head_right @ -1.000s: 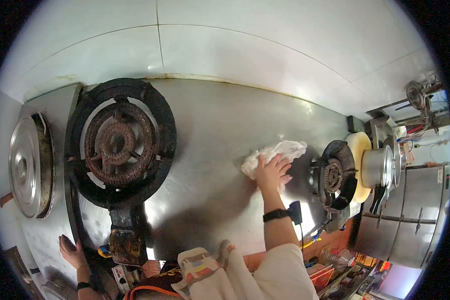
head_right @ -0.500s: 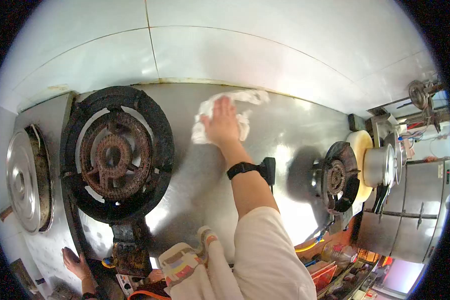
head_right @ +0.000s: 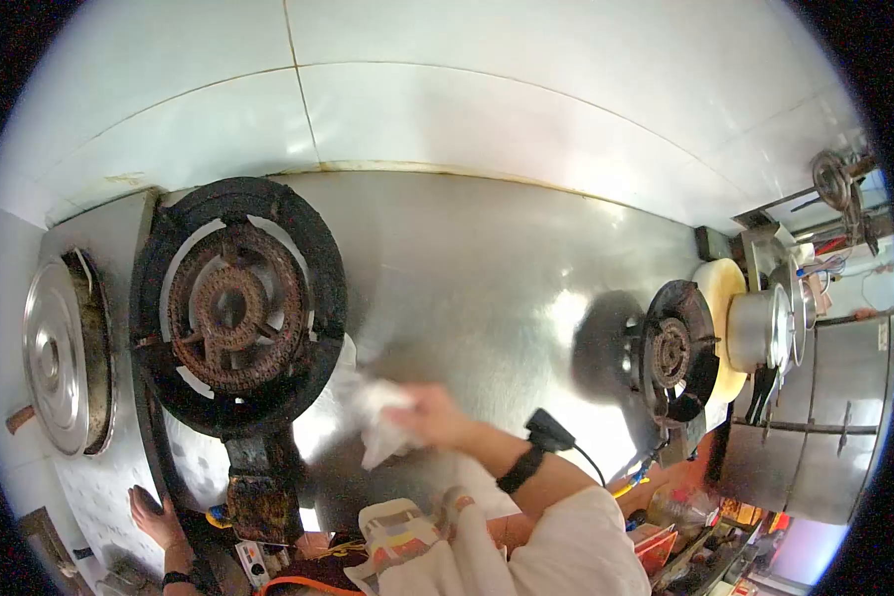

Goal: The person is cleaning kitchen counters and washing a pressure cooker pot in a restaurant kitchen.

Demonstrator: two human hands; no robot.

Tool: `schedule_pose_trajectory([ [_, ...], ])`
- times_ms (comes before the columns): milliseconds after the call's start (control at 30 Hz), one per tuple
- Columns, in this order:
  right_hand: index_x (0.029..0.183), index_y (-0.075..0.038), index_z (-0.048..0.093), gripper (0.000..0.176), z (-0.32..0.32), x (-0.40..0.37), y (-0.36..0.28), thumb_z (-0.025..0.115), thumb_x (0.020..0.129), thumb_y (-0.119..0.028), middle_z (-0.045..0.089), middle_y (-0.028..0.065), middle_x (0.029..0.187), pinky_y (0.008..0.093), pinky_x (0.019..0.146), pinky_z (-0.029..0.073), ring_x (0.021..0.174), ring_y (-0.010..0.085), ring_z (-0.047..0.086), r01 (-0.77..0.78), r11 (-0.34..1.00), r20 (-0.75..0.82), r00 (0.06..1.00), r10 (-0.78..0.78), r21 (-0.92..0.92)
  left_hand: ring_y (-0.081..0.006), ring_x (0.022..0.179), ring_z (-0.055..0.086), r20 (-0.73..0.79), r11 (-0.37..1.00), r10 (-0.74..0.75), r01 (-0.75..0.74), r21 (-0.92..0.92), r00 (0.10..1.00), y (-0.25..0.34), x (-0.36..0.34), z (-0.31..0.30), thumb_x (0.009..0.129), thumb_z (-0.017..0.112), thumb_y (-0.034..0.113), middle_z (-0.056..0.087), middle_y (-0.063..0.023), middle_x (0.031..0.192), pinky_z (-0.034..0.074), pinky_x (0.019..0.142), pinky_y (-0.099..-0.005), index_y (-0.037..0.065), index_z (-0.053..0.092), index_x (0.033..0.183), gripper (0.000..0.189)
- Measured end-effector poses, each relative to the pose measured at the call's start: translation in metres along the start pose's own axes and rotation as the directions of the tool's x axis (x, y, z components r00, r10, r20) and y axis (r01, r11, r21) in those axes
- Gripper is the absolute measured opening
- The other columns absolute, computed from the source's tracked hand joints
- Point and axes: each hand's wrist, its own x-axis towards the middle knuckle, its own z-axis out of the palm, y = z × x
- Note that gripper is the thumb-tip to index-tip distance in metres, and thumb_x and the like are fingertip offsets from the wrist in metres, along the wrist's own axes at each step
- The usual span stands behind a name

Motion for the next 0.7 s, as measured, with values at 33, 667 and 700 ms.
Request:
schedule_pose_trajectory([
  [33,0.098,-0.003,0.062,0.027,-0.025,0.003,-0.014,0.064,0.081,-0.024,0.065,0.0036,0.083,0.0289,0.064,0.048,0.071,0.0136,0.06,-0.01,0.997,-0.172,0.985,0.023,0.076,-0.0322,0.12,0.038,0.009,1.0,-0.008,0.008,0.005,1.0,0.0,0.0,0.0,0.075,0.061,0.042,0.043,-0.0134,0.129,0.029,0.099,-0.0461,0.007,0.04,0.126,0.065],
  [667,0.114,-0.005,0.052,0.032,-0.122,0.154,-0.03,0.047,0.086,-0.018,0.048,0.017,0.123,0.0451,0.098,0.034,0.117,0.0338,0.042,-0.078,0.297,-0.271,0.669,-0.692,-0.952,-0.0343,0.118,0.041,-0.039,0.995,0.09,-0.088,0.048,0.995,-0.008,0.0,0.005,0.079,0.057,0.046,0.044,-0.0163,0.127,0.03,0.098,-0.0469,0.004,0.042,0.126,0.065],
  [700,0.109,-0.005,0.055,0.028,-0.143,0.156,-0.033,0.048,0.085,-0.017,0.049,0.0165,0.122,0.0437,0.096,0.036,0.116,0.034,0.043,-0.166,0.409,-0.414,0.638,-0.649,-0.897,-0.0343,0.118,0.041,-0.044,0.994,0.097,-0.094,0.059,0.994,-0.01,-0.001,0.007,0.079,0.057,0.047,0.044,-0.0163,0.127,0.032,0.097,-0.0468,0.003,0.042,0.126,0.066],
])
